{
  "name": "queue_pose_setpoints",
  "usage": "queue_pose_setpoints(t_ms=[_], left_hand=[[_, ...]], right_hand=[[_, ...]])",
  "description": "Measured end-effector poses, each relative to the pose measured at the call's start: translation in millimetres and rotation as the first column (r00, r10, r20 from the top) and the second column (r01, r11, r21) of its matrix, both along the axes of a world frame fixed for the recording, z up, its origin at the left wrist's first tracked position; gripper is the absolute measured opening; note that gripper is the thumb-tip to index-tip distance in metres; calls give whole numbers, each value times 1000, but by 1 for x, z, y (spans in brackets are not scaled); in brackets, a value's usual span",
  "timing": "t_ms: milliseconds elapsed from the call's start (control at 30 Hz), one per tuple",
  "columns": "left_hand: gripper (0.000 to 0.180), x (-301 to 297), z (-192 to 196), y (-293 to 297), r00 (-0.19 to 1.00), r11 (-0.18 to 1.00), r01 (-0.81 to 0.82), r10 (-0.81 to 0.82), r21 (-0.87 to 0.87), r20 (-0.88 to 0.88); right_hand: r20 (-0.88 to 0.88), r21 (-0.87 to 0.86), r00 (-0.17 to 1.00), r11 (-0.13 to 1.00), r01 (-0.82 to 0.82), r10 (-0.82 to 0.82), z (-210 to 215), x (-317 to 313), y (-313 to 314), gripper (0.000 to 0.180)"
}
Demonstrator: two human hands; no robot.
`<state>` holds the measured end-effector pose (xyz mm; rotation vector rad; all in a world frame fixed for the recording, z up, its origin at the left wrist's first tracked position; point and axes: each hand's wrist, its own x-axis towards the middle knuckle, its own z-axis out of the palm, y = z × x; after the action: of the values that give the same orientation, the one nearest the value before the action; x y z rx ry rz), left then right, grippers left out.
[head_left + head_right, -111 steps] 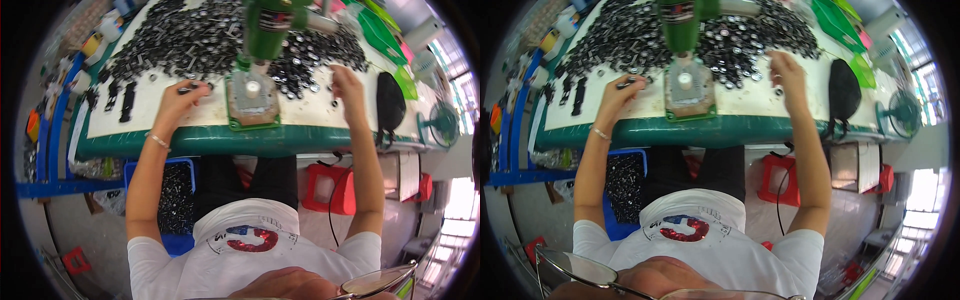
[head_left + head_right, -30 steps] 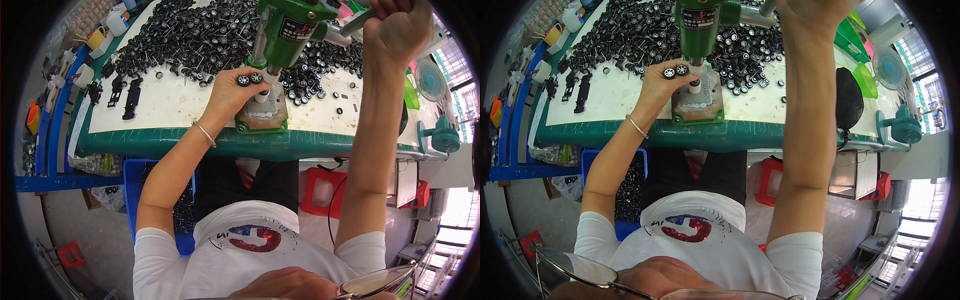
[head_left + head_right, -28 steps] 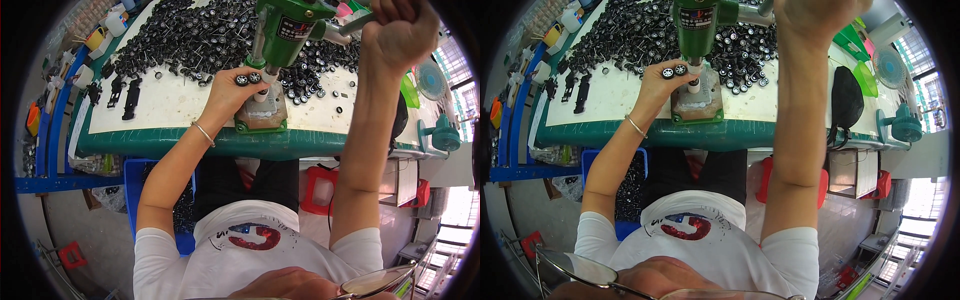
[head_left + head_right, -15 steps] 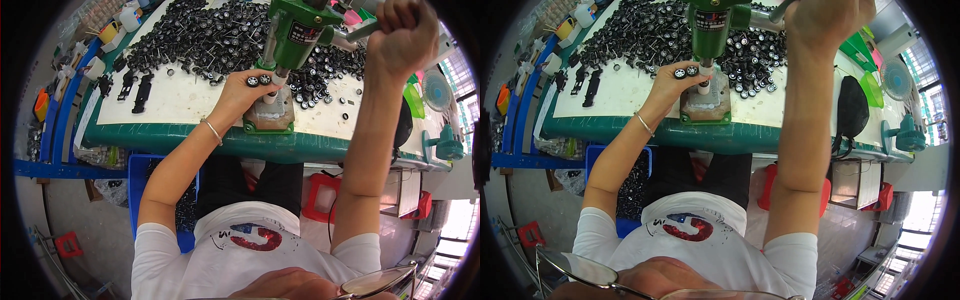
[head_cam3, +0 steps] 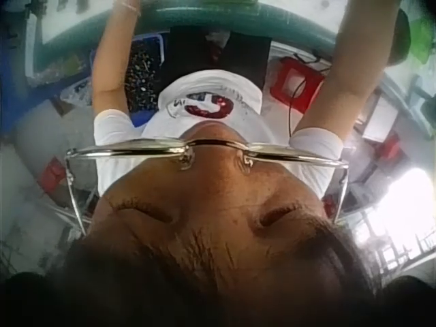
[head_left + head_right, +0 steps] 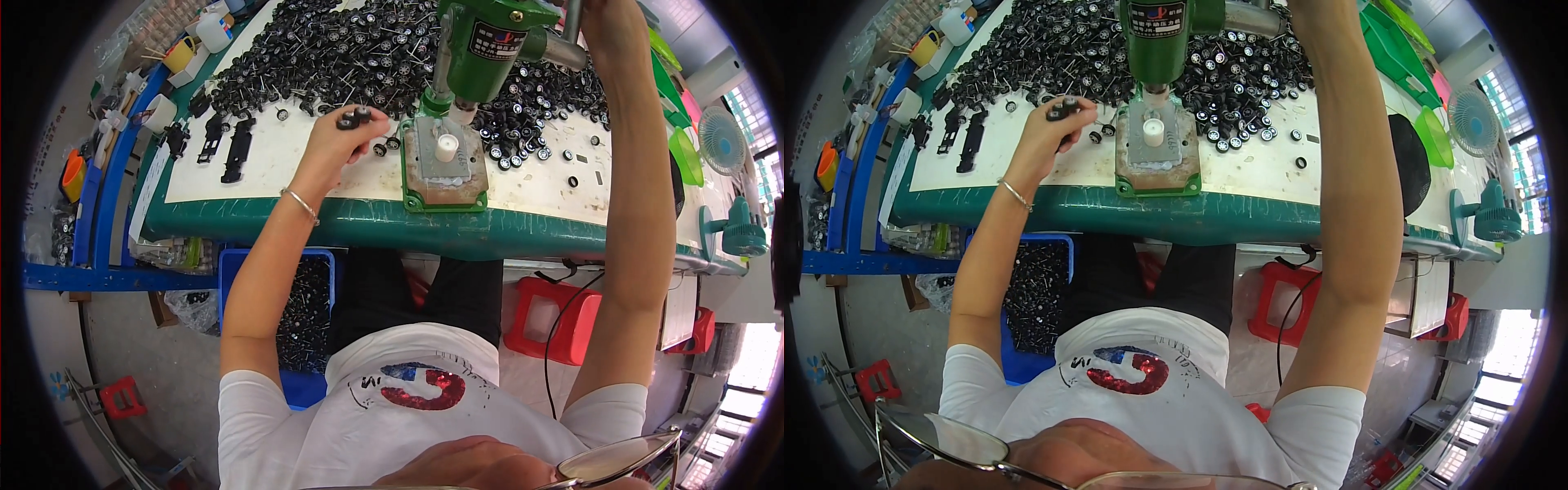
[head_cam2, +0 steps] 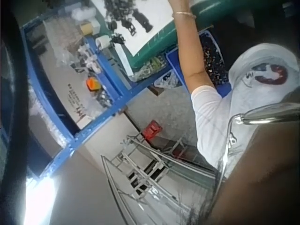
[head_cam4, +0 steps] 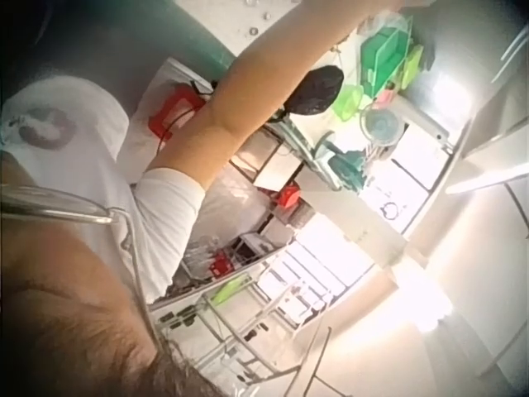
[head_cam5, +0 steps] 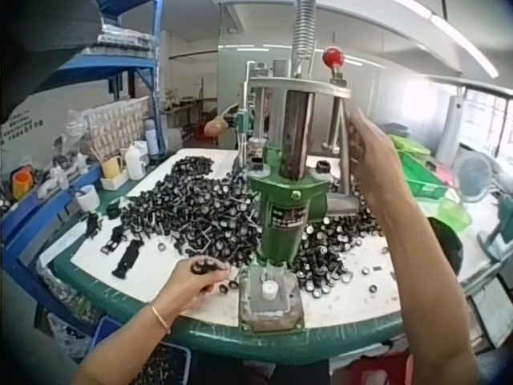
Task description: The person assembles small black plastic components by hand using a manual press.
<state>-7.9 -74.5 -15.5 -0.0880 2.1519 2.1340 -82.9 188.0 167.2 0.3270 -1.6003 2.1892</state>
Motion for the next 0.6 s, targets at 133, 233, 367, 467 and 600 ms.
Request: queue_pose_setpoints(t_ms=[133,233,367,467,600], left_hand=[[24,5,-22,-5,936,854,-40,-149,-518,-318],[22,8,-16,-1,917,757,-54,-220,-651,-332],[18,6,-27,-5,900,803,-141,-141,-580,-413],[16,4,-20,-7,990,951,-75,37,-299,-133],[15,0,-10,-16,994,984,32,-13,175,-109]], right_hand=[[-58,443,995,892,94,-76,-60,17,79,28],[149,694,977,720,6,-152,-108,47,118,23],[74,870,975,492,41,-212,-170,82,148,25],[45,918,964,393,64,-261,-190,101,151,26],[-6,934,949,338,118,-315,-208,98,153,25]])
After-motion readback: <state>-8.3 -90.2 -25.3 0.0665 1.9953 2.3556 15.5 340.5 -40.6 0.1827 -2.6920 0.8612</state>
